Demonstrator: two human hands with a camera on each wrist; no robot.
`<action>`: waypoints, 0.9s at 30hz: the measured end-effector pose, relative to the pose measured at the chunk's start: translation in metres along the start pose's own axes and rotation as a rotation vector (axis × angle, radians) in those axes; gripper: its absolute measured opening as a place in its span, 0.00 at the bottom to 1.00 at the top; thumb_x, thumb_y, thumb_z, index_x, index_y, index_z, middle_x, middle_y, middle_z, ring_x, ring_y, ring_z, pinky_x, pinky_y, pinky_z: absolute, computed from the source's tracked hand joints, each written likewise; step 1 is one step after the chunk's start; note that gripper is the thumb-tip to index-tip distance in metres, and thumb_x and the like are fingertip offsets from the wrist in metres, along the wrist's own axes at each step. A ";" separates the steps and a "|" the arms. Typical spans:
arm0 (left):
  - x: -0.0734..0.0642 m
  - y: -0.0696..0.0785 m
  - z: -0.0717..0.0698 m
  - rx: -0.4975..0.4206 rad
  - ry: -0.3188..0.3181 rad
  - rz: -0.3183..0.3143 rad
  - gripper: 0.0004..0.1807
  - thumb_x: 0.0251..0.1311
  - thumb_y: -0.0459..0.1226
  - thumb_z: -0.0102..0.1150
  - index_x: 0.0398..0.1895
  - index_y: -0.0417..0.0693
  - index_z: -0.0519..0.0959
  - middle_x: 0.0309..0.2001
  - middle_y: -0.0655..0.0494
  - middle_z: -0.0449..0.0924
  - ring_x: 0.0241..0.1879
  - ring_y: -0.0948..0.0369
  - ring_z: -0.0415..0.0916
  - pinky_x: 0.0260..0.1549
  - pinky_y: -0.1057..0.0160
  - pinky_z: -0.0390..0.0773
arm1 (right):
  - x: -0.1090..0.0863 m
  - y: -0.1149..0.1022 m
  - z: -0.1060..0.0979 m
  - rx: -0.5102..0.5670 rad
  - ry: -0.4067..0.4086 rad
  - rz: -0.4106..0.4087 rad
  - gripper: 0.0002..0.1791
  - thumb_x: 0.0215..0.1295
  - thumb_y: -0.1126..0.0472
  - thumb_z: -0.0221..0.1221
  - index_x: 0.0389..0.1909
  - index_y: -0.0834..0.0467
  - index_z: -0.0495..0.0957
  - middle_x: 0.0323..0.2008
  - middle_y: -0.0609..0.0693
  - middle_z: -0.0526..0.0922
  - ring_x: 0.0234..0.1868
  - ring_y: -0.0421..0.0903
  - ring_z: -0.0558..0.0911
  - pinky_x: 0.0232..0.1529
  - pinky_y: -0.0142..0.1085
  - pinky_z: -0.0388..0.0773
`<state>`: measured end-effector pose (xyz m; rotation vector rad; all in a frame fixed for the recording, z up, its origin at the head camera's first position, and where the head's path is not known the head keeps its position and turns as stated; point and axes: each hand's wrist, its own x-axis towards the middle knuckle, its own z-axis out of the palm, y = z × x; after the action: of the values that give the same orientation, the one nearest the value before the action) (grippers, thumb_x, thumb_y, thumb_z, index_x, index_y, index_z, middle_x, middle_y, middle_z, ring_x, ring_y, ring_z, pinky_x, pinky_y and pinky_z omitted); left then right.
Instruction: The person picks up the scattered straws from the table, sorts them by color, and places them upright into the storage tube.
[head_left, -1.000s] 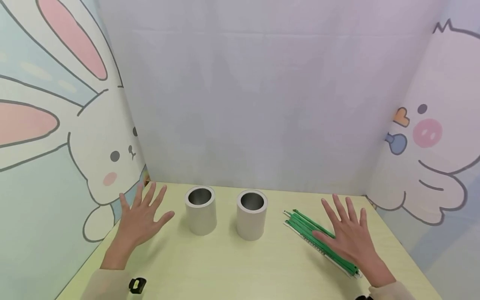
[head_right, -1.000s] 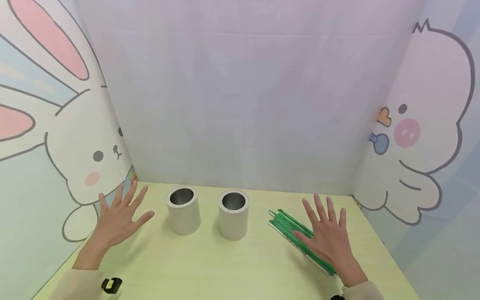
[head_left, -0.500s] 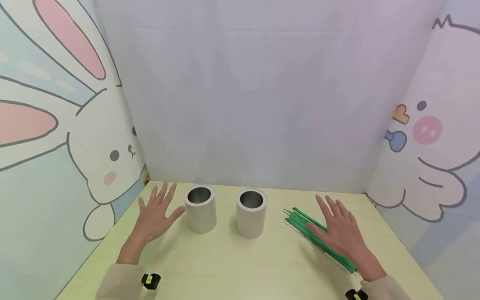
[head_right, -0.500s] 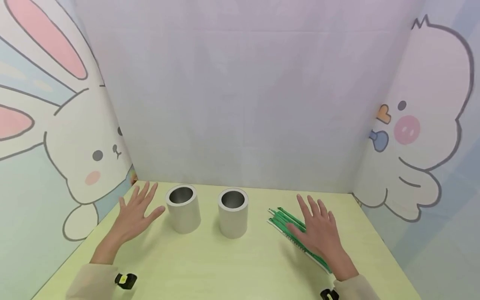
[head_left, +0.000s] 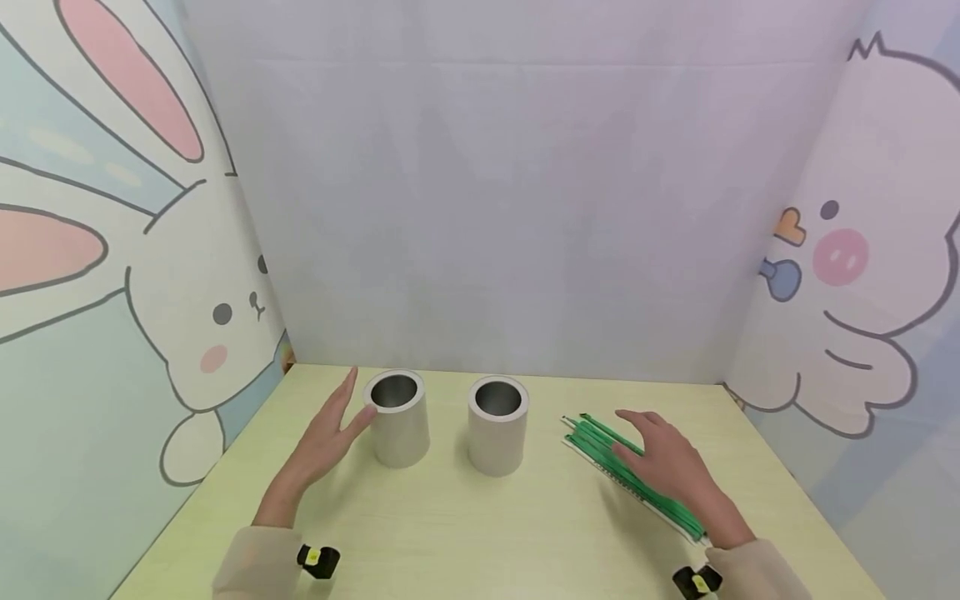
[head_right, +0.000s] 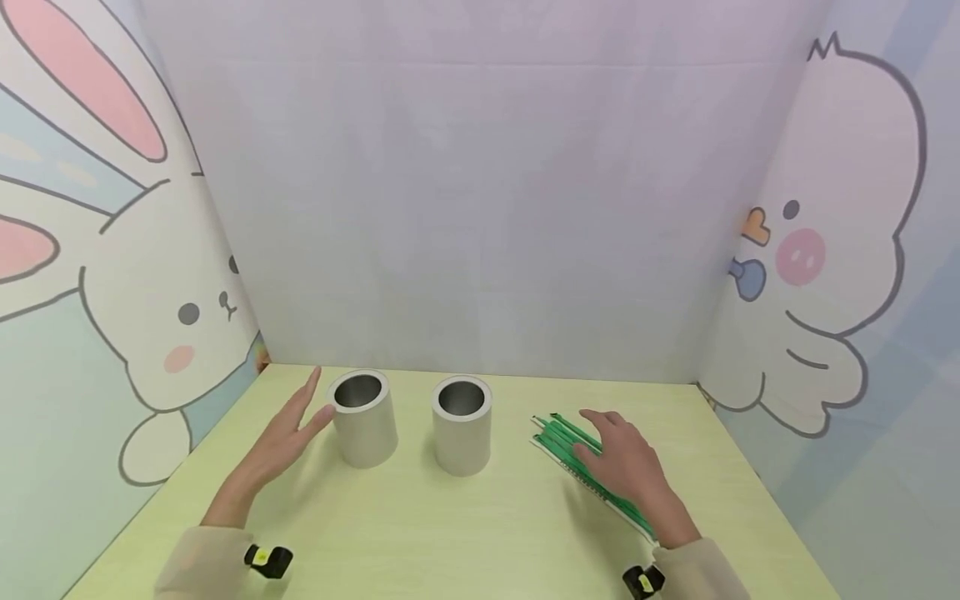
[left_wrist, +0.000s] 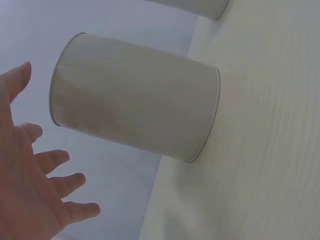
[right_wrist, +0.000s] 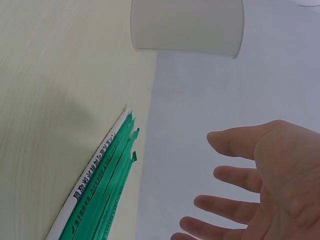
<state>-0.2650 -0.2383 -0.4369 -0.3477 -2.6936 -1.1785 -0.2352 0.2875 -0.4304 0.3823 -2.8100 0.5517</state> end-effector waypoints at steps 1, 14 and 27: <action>0.000 0.000 0.001 -0.029 0.000 -0.013 0.45 0.82 0.55 0.48 0.89 0.52 0.38 0.86 0.39 0.40 0.83 0.33 0.40 0.74 0.23 0.46 | 0.001 0.000 0.001 0.008 0.001 0.002 0.31 0.72 0.54 0.68 0.71 0.62 0.76 0.64 0.69 0.78 0.59 0.71 0.81 0.49 0.67 0.82; 0.003 0.004 0.026 -0.436 0.011 -0.197 0.38 0.83 0.59 0.39 0.88 0.64 0.43 0.87 0.43 0.41 0.85 0.43 0.38 0.79 0.33 0.47 | 0.003 0.003 0.010 0.157 -0.021 0.015 0.27 0.72 0.60 0.68 0.69 0.64 0.77 0.60 0.67 0.82 0.53 0.66 0.84 0.46 0.58 0.85; 0.005 -0.002 0.038 -0.590 0.059 -0.221 0.36 0.85 0.52 0.39 0.88 0.61 0.43 0.87 0.47 0.42 0.85 0.45 0.39 0.81 0.34 0.44 | 0.006 0.008 0.024 0.201 -0.057 0.058 0.20 0.70 0.66 0.66 0.62 0.64 0.81 0.54 0.63 0.85 0.49 0.60 0.85 0.46 0.55 0.85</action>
<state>-0.2735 -0.2107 -0.4621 -0.0838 -2.3241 -2.0057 -0.2476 0.2841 -0.4533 0.3609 -2.8359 0.8527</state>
